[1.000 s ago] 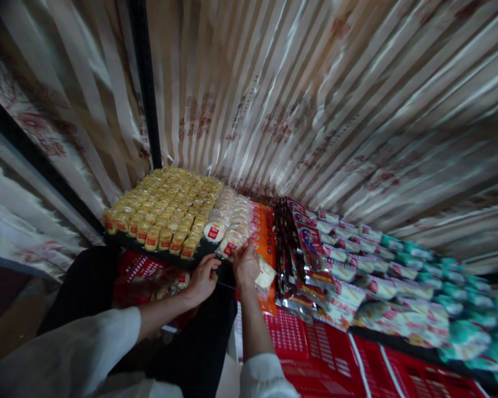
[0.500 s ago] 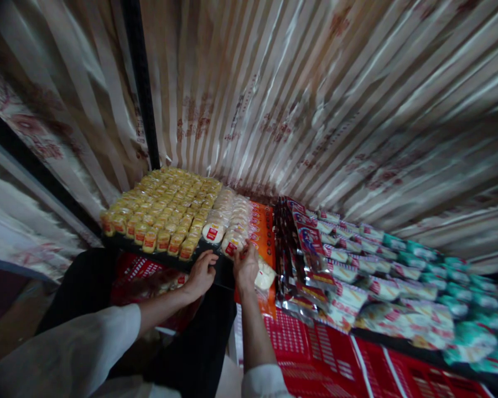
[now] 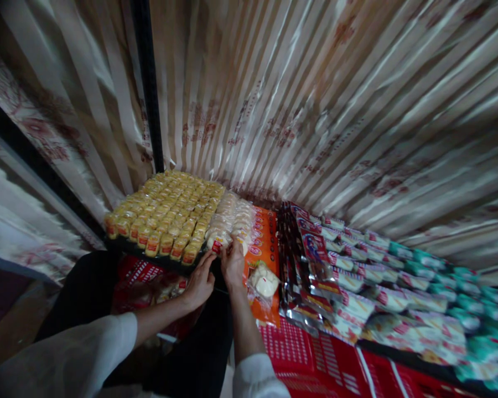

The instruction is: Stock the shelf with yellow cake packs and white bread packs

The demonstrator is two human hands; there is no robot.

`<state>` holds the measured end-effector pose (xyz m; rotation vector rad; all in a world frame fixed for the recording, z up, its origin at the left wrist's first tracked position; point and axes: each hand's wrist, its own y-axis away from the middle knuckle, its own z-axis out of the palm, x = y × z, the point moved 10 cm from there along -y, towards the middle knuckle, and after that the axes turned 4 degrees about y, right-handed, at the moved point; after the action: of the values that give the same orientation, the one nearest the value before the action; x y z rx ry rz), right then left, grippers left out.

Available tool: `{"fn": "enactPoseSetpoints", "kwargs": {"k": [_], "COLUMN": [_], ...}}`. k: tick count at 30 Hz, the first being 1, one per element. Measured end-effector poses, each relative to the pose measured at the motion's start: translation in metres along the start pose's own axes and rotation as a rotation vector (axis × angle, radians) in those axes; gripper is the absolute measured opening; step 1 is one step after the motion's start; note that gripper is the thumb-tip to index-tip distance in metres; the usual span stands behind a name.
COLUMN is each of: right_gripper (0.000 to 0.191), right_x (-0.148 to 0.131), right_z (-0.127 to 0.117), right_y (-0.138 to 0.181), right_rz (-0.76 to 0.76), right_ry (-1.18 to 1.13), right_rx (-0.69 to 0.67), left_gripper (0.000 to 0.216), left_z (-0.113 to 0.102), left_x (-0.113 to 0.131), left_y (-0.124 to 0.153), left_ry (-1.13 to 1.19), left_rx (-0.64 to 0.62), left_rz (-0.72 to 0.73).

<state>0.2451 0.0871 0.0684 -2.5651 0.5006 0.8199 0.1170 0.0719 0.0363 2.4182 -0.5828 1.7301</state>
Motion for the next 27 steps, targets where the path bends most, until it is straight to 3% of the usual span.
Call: {"fn": "enactPoseSetpoints", "kwargs": {"k": [11, 20, 23, 27], "right_gripper": [0.062, 0.052, 0.052, 0.045], "right_x": [-0.015, -0.019, -0.020, -0.003], "right_z": [0.007, 0.019, 0.008, -0.037], "right_y": [-0.004, -0.004, -0.002, 0.015], "right_rz": [-0.023, -0.048, -0.080, -0.066], "right_ry": [0.174, 0.200, 0.194, 0.227], "right_rx": [0.073, 0.044, 0.082, 0.270], "left_gripper": [0.063, 0.066, 0.065, 0.065], "left_z": [0.000, 0.006, 0.007, 0.006], "left_x": [-0.007, -0.016, -0.018, -0.016], "left_y": [-0.016, -0.022, -0.020, -0.014], "left_ry": [-0.011, -0.009, -0.010, -0.037], "left_rx": [-0.022, -0.023, -0.023, -0.019], "left_rz": [-0.049, 0.001, 0.013, 0.028]}}
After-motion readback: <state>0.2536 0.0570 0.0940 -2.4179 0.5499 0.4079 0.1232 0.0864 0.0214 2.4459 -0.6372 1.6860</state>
